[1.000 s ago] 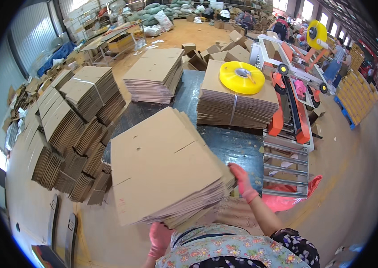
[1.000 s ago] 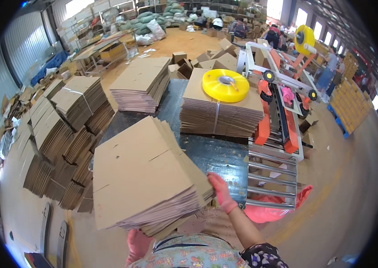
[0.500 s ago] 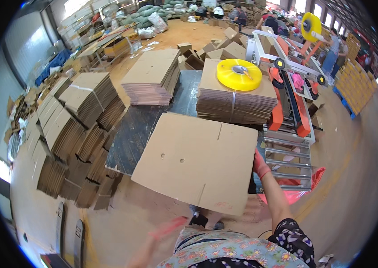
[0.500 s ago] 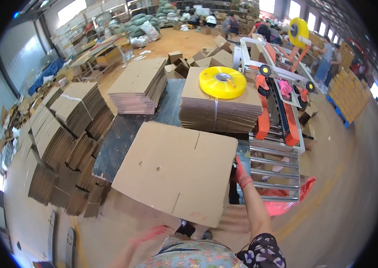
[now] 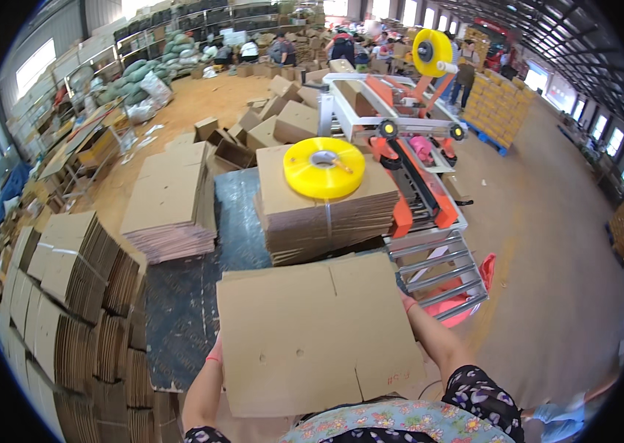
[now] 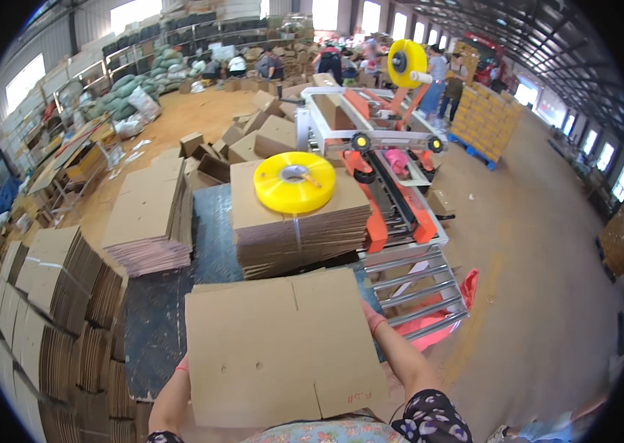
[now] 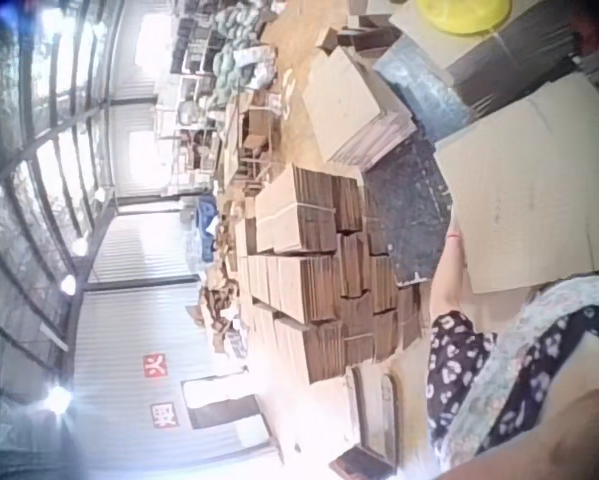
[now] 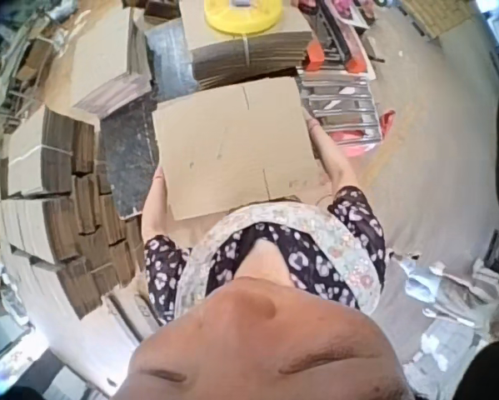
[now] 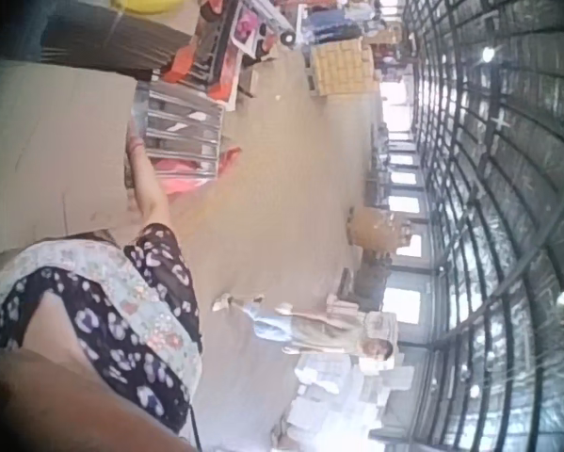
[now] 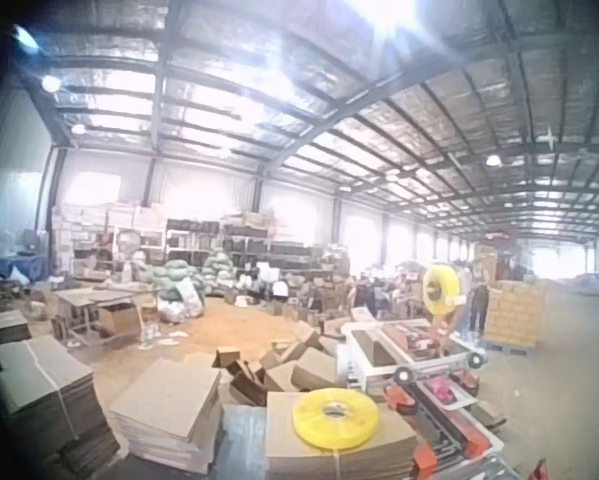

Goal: The person repeatedly picks flat cardboard sheets from a stack, folds them into box shapes by hand, and places the formed boxes onto a conveyor belt. The process is continuous and repetitive throughout the clip.

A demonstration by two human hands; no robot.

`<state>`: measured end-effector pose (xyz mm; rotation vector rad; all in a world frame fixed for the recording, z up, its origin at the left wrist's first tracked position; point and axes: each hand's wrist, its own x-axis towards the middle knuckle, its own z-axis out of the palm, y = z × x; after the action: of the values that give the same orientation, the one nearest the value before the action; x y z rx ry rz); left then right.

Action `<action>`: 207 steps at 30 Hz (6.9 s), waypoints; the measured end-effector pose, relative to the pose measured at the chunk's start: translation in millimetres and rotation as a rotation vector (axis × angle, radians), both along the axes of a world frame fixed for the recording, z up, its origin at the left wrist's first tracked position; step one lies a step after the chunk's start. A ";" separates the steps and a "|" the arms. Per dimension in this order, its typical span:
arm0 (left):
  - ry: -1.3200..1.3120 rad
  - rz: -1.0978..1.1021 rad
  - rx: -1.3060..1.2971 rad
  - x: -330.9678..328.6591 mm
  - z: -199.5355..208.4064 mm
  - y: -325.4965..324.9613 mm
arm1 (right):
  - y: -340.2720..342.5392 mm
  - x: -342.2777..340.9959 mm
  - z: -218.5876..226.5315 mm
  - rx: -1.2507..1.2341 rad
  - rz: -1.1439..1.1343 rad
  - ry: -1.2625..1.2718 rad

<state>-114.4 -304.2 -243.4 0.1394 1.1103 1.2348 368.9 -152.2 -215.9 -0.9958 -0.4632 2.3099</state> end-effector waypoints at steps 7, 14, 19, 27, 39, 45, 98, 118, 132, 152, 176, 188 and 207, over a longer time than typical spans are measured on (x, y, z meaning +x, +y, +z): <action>-0.013 0.145 0.000 26.8 -0.4 -6.0 | 14.2 0.0 4.9 0.047 -0.035 -0.070; -0.001 0.324 -0.003 47.8 26.1 -56.4 | 77.7 1.1 19.9 0.170 -0.011 -0.142; 0.009 0.449 0.015 71.0 47.7 -64.3 | 108.1 18.4 53.7 0.339 -0.016 -0.199; 0.049 0.582 0.009 102.4 71.7 -31.0 | 0.0 92.6 60.0 0.409 -0.185 -0.273; 0.098 0.647 0.003 119.3 80.8 32.4 | 12.2 118.1 54.6 0.372 -0.308 -0.323; 0.114 0.636 0.023 113.6 83.2 84.8 | 25.5 125.0 51.9 0.370 -0.343 -0.354; 0.619 -0.326 0.180 288.2 37.3 95.3 | 60.4 -5.8 239.2 2.095 -0.343 -0.924; 2.700 -0.575 0.128 240.6 274.4 88.6 | -6.2 124.3 277.6 2.041 0.689 -0.285; 1.821 -1.030 0.938 321.8 290.7 -8.6 | -36.1 60.4 218.0 2.389 0.337 -0.377; 1.174 -0.786 1.038 547.2 231.5 259.2 | -108.2 310.4 140.8 1.566 -0.777 -1.429; 1.648 -0.713 0.217 260.9 282.5 88.5 | 20.0 -9.1 183.4 2.454 -0.065 -0.540; 1.879 -0.478 0.953 367.9 235.8 91.1 | -3.2 122.3 218.1 1.332 1.157 -0.026; 1.691 -0.354 0.645 350.9 219.7 101.5 | -48.8 221.4 176.9 1.937 0.278 -0.992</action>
<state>236.5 -202.8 -23.7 2.0575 1.8400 0.9411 590.3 -201.0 -39.0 -0.7397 -2.4866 0.3823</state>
